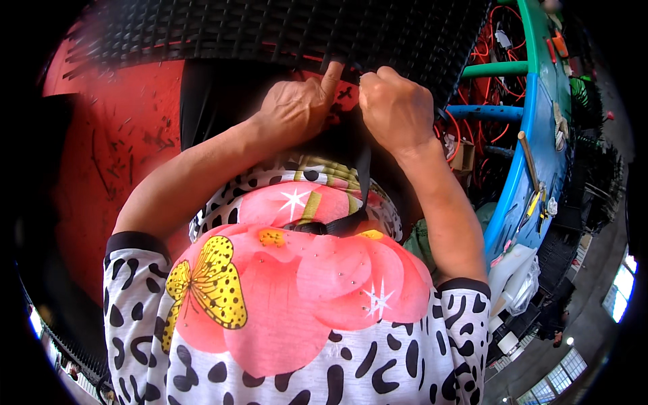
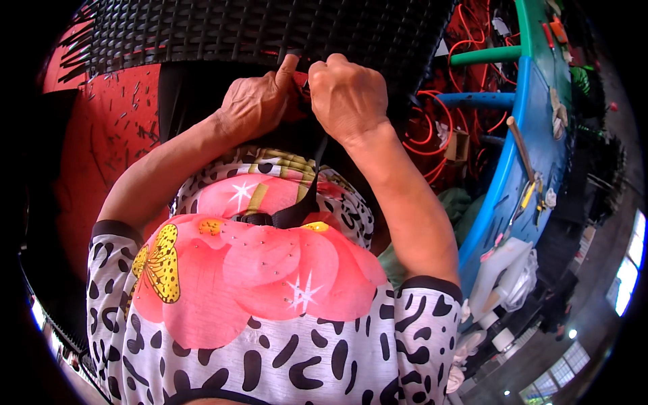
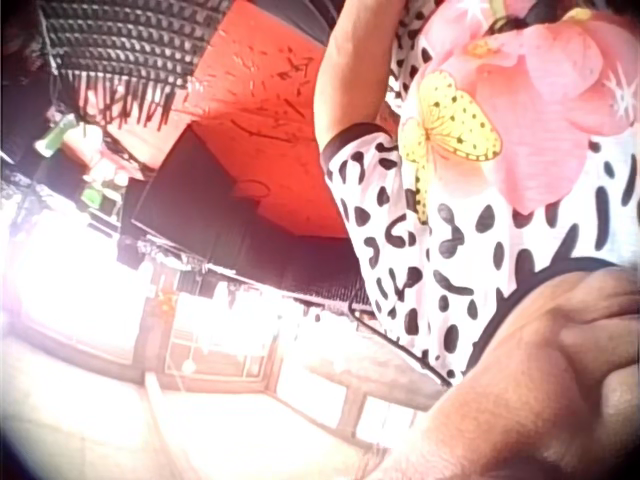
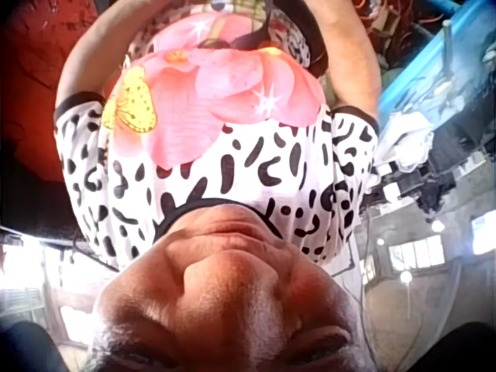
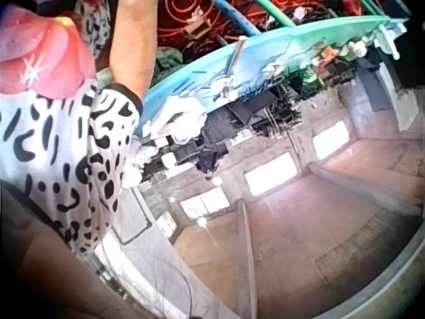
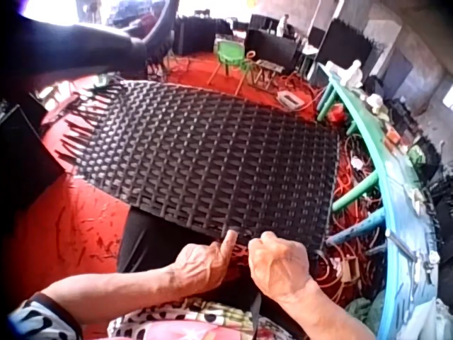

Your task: The person weaves a black synthetic wicker strip through the edge of a matching black panel, pressing and pulling the strip by hand to secure it, then uses yellow shears to trim excess material.

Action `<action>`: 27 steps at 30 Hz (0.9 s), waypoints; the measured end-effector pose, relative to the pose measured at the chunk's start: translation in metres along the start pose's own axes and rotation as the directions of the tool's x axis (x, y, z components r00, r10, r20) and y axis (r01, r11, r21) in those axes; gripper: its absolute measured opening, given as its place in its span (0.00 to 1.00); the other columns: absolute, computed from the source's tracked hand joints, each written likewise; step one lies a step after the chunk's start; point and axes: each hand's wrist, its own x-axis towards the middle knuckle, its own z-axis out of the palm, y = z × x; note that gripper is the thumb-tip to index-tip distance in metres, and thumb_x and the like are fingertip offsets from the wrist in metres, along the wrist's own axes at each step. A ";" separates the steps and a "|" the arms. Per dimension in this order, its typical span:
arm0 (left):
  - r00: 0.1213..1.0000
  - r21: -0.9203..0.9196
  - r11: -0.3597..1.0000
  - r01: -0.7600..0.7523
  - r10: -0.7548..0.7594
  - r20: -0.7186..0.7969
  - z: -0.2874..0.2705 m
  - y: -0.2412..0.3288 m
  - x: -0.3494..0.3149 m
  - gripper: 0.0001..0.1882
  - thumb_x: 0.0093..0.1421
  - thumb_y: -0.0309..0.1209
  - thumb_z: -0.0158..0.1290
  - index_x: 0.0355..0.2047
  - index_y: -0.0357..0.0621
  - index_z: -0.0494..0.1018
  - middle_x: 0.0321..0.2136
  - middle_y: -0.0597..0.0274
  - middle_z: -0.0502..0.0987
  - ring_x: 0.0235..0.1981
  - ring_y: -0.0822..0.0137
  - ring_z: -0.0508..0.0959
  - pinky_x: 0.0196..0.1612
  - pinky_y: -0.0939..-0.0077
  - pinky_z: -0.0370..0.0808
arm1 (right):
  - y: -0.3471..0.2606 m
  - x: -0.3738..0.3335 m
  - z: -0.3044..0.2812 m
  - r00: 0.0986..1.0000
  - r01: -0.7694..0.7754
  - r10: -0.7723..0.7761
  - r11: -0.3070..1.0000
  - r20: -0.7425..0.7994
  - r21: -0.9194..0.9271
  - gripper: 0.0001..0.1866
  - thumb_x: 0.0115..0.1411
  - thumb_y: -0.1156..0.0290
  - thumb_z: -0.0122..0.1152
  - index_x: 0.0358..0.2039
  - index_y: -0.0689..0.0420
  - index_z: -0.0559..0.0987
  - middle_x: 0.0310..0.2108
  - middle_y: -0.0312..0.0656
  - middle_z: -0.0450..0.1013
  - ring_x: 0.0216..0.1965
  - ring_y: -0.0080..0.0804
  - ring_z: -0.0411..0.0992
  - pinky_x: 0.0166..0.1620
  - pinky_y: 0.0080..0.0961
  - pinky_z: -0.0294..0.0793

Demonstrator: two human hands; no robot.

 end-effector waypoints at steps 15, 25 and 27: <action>0.982 -0.335 0.927 0.167 -0.185 -0.021 -0.004 0.017 0.014 0.29 0.51 0.27 0.49 0.53 0.28 0.56 0.19 0.46 0.74 0.22 0.54 0.76 0.25 0.67 0.72 | 0.050 -0.009 0.038 0.921 0.349 -0.331 0.935 -0.205 0.058 0.04 0.46 0.73 0.56 0.25 0.55 0.76 0.18 0.34 0.64 0.20 0.26 0.69 0.23 0.22 0.68; 0.891 -0.884 0.402 0.240 -0.452 0.036 0.006 0.016 0.016 0.22 0.55 0.27 0.48 0.51 0.34 0.65 0.23 0.63 0.75 0.18 0.80 0.70 0.18 0.85 0.67 | 0.053 0.013 0.032 0.882 0.424 -0.358 0.887 -0.307 0.185 0.04 0.45 0.68 0.50 0.17 0.50 0.69 0.17 0.35 0.65 0.18 0.30 0.68 0.20 0.26 0.68; 0.817 -0.885 0.339 0.320 -0.571 0.077 0.008 0.013 0.007 0.19 0.55 0.26 0.50 0.47 0.32 0.67 0.25 0.62 0.75 0.21 0.78 0.72 0.22 0.84 0.69 | 0.039 0.020 0.037 0.792 0.603 -0.573 0.788 -0.210 0.122 0.05 0.42 0.68 0.52 0.13 0.51 0.69 0.15 0.38 0.67 0.18 0.30 0.70 0.21 0.27 0.69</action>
